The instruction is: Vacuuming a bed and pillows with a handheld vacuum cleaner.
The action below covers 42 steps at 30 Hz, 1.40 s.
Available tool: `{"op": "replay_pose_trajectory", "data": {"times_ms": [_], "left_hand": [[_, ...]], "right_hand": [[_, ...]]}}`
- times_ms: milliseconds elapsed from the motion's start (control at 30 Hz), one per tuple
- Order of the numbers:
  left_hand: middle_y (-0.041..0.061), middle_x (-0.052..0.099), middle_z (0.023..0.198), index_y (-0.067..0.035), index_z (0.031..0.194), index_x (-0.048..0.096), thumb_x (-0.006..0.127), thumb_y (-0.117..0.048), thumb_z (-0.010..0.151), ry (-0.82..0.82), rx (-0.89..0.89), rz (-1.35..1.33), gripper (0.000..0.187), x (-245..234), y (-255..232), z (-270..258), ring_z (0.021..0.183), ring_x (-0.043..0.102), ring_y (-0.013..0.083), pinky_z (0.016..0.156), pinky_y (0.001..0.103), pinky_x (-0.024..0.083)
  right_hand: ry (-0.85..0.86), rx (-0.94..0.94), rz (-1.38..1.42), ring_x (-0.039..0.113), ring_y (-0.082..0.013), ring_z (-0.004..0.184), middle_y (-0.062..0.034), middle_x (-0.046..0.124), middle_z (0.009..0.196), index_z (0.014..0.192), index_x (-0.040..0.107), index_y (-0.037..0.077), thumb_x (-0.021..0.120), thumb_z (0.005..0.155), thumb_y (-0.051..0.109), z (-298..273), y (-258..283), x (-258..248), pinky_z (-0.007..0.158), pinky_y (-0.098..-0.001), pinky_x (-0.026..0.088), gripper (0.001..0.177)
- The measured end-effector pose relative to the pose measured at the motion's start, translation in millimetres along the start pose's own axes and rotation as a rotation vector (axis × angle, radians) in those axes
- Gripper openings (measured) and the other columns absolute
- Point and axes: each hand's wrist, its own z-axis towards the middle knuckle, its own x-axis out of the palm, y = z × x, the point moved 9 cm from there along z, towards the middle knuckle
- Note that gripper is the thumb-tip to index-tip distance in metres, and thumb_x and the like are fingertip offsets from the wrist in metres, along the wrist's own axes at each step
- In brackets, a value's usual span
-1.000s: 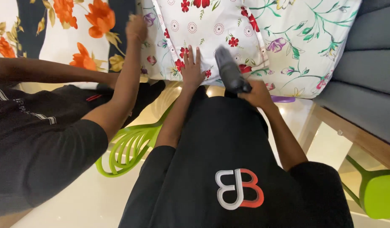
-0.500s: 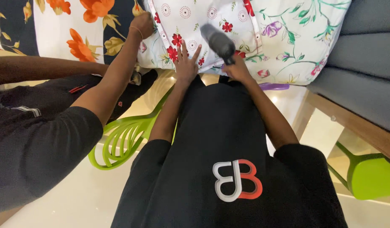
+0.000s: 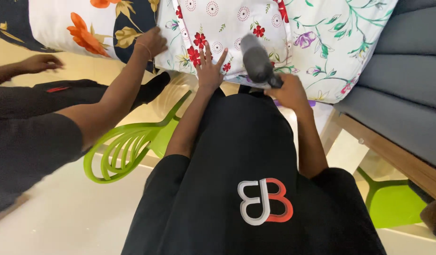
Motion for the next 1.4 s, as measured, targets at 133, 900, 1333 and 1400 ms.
{"op": "replay_pose_trajectory", "data": {"times_ms": [133,900,1333,1400], "left_hand": [[0.023,-0.002,0.169,-0.052,0.16,0.021,0.085,-0.034,0.078,0.131,-0.031,-0.009,0.106,-6,2,-1,0.155,0.015,0.0497,0.095,0.066,0.047],[0.018,-0.006,0.168,-0.036,0.155,0.044,0.082,-0.03,0.081,0.083,-0.105,-0.084,0.084,26,9,4,0.154,0.006,0.0459,0.104,0.072,0.037],[0.016,-0.008,0.168,-0.039,0.155,0.045,0.084,-0.024,0.076,0.105,-0.078,-0.067,0.089,52,18,3,0.154,0.007,0.0454,0.101,0.072,0.039],[0.016,-0.003,0.168,-0.038,0.151,0.047,0.084,-0.026,0.075,0.121,-0.063,-0.08,0.086,20,20,11,0.153,0.011,0.0441,0.1,0.069,0.04]], "right_hand": [[-0.173,-0.147,0.324,0.059,-0.0198,0.06,-0.0102,0.061,0.069,0.084,0.065,-0.001,0.086,0.076,0.014,56,-5,-8,0.057,-0.0349,0.044,0.027],[0.025,0.158,0.611,0.047,-0.0118,0.042,-0.0049,0.052,0.055,0.072,0.057,0.001,0.074,0.082,0.005,-8,-23,2,0.041,-0.0291,0.033,0.02],[-0.197,0.033,0.167,0.061,-0.018,0.051,-0.0028,0.06,0.061,0.075,0.063,0.003,0.083,0.068,0.017,132,-96,103,0.048,-0.0359,0.048,0.025],[-0.151,-0.007,0.203,0.062,-0.0169,0.051,-0.0034,0.062,0.06,0.074,0.063,0.003,0.079,0.07,0.016,101,-94,104,0.049,-0.0346,0.048,0.021]]}}
